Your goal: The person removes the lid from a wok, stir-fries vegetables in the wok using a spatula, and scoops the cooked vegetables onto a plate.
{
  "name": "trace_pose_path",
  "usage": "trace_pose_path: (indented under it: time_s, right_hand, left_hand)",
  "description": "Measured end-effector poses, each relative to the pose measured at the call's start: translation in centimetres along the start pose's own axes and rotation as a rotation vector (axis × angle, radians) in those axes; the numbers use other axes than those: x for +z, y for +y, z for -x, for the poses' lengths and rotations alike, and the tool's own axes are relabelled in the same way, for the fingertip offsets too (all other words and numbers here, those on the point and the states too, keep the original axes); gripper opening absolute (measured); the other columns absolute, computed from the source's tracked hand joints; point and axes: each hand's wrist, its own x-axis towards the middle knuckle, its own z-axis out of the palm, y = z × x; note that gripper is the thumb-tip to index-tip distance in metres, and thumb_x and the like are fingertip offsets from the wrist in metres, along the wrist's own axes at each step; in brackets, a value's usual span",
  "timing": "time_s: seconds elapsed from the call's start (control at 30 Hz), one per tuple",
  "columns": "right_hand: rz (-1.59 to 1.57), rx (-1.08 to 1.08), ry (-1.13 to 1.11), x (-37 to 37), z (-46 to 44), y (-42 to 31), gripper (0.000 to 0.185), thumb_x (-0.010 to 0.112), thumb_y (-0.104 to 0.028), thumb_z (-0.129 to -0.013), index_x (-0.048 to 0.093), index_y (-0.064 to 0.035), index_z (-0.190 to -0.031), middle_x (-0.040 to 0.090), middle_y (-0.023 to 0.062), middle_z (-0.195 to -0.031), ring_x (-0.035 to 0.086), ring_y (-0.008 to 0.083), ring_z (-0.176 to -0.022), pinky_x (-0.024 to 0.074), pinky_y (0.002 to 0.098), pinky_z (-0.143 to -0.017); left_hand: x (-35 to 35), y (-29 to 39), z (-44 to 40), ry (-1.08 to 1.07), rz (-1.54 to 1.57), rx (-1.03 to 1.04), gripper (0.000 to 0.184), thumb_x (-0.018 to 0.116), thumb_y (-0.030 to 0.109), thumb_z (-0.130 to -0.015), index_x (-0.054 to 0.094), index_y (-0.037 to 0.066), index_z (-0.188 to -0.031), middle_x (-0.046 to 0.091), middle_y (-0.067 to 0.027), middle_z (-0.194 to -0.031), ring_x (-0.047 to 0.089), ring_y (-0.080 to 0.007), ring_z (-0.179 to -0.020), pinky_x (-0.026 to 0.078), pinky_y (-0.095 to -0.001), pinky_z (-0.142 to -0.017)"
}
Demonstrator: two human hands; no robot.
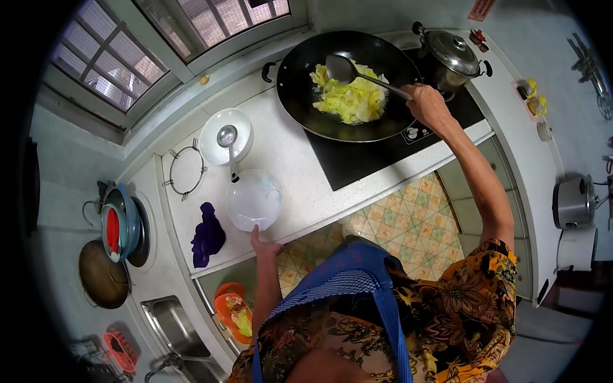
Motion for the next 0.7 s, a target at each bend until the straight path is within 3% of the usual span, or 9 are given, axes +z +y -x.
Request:
trace_pose_path:
  time_s: [0.17, 0.23, 0.3, 0.53, 0.6, 0.7]
  right_hand:
    - [0.157, -0.018, -0.027, 2.5, -0.5, -0.6, 0.032, 0.053, -0.001, -0.07, 0.059, -0.0008, -0.101, 0.06, 0.0179, -0.09, 0.058, 0.0355, -0.082, 0.0475, 0.04, -0.074]
    - [0.142, -0.001, -0.06, 2.6, -0.6, -1.2, 0.032, 0.055, -0.002, -0.069, 0.059, -0.0013, -0.101, 0.06, 0.0168, -0.09, 0.059, 0.0347, -0.082, 0.0478, 0.0395, -0.073]
    - [-0.039, -0.124, -0.06, 2.4, -0.7, -1.5, 0.032, 0.056, -0.002, -0.069, 0.059, -0.0014, -0.101, 0.06, 0.0167, -0.09, 0.059, 0.0341, -0.082, 0.0479, 0.0394, -0.073]
    - [0.038, 0.0, -0.008, -1.4, 0.9, -0.9, 0.034, 0.054, -0.001, -0.068, 0.059, -0.0019, -0.102, 0.061, 0.0196, -0.088, 0.059, 0.0351, -0.08, 0.0482, 0.0401, -0.071]
    - [0.094, 0.049, -0.034, -1.8, 1.5, 0.5, 0.035, 0.052, -0.001, -0.068, 0.059, -0.0025, -0.102, 0.061, 0.0209, -0.082, 0.059, 0.0361, -0.077, 0.0486, 0.041, -0.069]
    - [0.094, 0.13, -0.097, -1.9, 2.9, 2.1, 0.034, 0.051, -0.001, -0.068, 0.059, -0.0038, -0.1, 0.06, 0.0214, -0.08, 0.059, 0.0362, -0.077, 0.0485, 0.0409, -0.069]
  left_hand:
    - [0.3, -0.2, 0.4, -0.015, 0.029, 0.005, 0.081, 0.064, 0.039, -0.063, 0.028, 0.013, -0.131, 0.027, -0.0132, -0.134, 0.026, -0.0355, -0.123, 0.017, -0.0583, -0.097]
    - [0.3, -0.3, 0.5, -0.009, 0.017, 0.016, 0.08, 0.064, 0.039, -0.063, 0.028, 0.012, -0.131, 0.027, -0.0133, -0.134, 0.026, -0.0351, -0.122, 0.017, -0.0582, -0.097]
    - [0.3, -0.2, 0.5, -0.022, -0.005, 0.032, 0.08, 0.064, 0.038, -0.063, 0.029, 0.013, -0.13, 0.028, -0.0132, -0.133, 0.027, -0.035, -0.121, 0.018, -0.0576, -0.096]
    - [0.7, -0.3, 1.1, 0.012, -0.018, 0.025, 0.079, 0.065, 0.038, -0.062, 0.03, 0.015, -0.13, 0.03, -0.0123, -0.131, 0.028, -0.035, -0.121, 0.019, -0.0571, -0.096]
    - [0.9, -0.5, 1.5, -0.003, -0.022, 0.044, 0.083, 0.062, 0.042, -0.065, 0.025, 0.012, -0.133, 0.019, -0.0136, -0.139, 0.018, -0.0342, -0.127, 0.01, -0.0561, -0.1]
    - [1.0, -0.5, 1.6, -0.017, -0.032, 0.052, 0.083, 0.063, 0.043, -0.064, 0.027, 0.012, -0.132, 0.022, -0.0135, -0.137, 0.021, -0.0338, -0.126, 0.013, -0.0566, -0.1]
